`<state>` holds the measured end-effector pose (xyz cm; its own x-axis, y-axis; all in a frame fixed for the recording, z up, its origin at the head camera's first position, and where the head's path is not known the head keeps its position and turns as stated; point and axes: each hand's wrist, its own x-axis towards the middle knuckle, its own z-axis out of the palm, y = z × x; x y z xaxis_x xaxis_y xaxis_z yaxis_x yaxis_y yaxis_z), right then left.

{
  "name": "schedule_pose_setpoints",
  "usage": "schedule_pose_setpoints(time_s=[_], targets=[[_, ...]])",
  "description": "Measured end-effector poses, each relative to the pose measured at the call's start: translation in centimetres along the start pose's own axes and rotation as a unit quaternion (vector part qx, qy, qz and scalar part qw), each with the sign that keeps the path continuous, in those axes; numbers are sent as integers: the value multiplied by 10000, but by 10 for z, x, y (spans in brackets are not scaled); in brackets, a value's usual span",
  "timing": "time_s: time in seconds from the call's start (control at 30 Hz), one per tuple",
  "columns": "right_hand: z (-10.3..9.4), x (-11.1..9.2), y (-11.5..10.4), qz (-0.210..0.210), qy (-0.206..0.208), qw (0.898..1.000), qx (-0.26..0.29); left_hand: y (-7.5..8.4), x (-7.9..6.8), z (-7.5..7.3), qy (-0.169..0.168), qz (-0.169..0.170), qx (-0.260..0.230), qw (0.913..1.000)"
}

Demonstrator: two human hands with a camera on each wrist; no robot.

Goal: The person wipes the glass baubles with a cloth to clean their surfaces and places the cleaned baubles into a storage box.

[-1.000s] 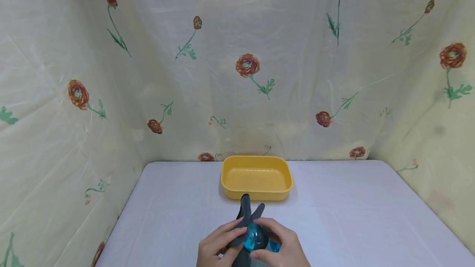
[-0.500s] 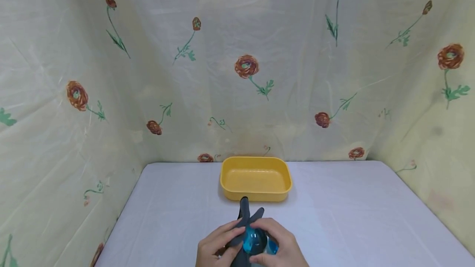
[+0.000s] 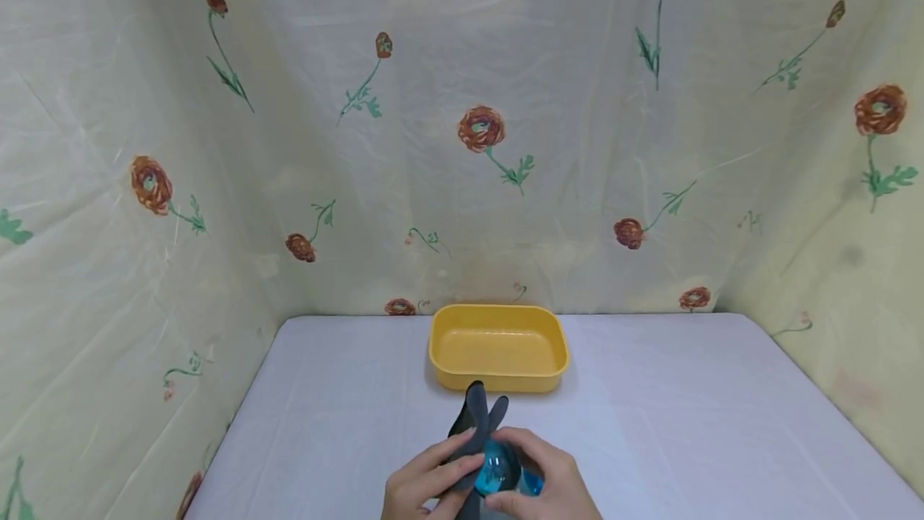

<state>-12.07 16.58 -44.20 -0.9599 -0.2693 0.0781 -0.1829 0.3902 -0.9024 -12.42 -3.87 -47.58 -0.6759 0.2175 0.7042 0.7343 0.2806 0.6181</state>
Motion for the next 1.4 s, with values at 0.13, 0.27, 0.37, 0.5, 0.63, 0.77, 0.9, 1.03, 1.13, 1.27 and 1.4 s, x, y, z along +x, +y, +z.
schedule_pose_setpoints(time_s=[0.13, 0.27, 0.37, 0.5, 0.63, 0.77, 0.9, 1.03, 1.13, 1.27, 1.4], targets=[[-1, 2, 1, 106, -98, 9999, 49, -1, 0, 0, 28, 397, 44, 9992], [-1, 3, 2, 79, -207, 9994, 260, -3, -1, 0, -55, 664, 25, 9978], [-1, 3, 3, -9, -244, 9989, 390, -4, -2, -1, -149, 798, -54, 9967], [-1, 3, 6, -119, -257, 9988, 389, -5, -2, -1, -180, 998, -158, 9947], [-3, 4, 8, -112, -293, 9989, 336, -6, -1, 0, -118, 1252, -154, 9919], [-3, 5, 8, -88, -342, 9989, 299, -7, 0, 0, -94, 1386, -95, 9903], [-3, 6, 9, -53, -346, 9988, 339, -5, -1, 0, -139, 1209, -66, 9925], [-1, 5, 8, 53, -301, 9985, 444, -5, -1, 1, -93, 906, -27, 9958], [1, 4, 6, 118, -246, 9985, 465, -4, -1, 2, 6, 618, 27, 9981], [2, 4, 4, 177, -179, 9991, 349, 0, -1, 2, -23, 68, 30, 10000], [1, 4, 4, 286, -143, 9991, 277, 3, -2, 1, -108, -344, -83, 9993]])
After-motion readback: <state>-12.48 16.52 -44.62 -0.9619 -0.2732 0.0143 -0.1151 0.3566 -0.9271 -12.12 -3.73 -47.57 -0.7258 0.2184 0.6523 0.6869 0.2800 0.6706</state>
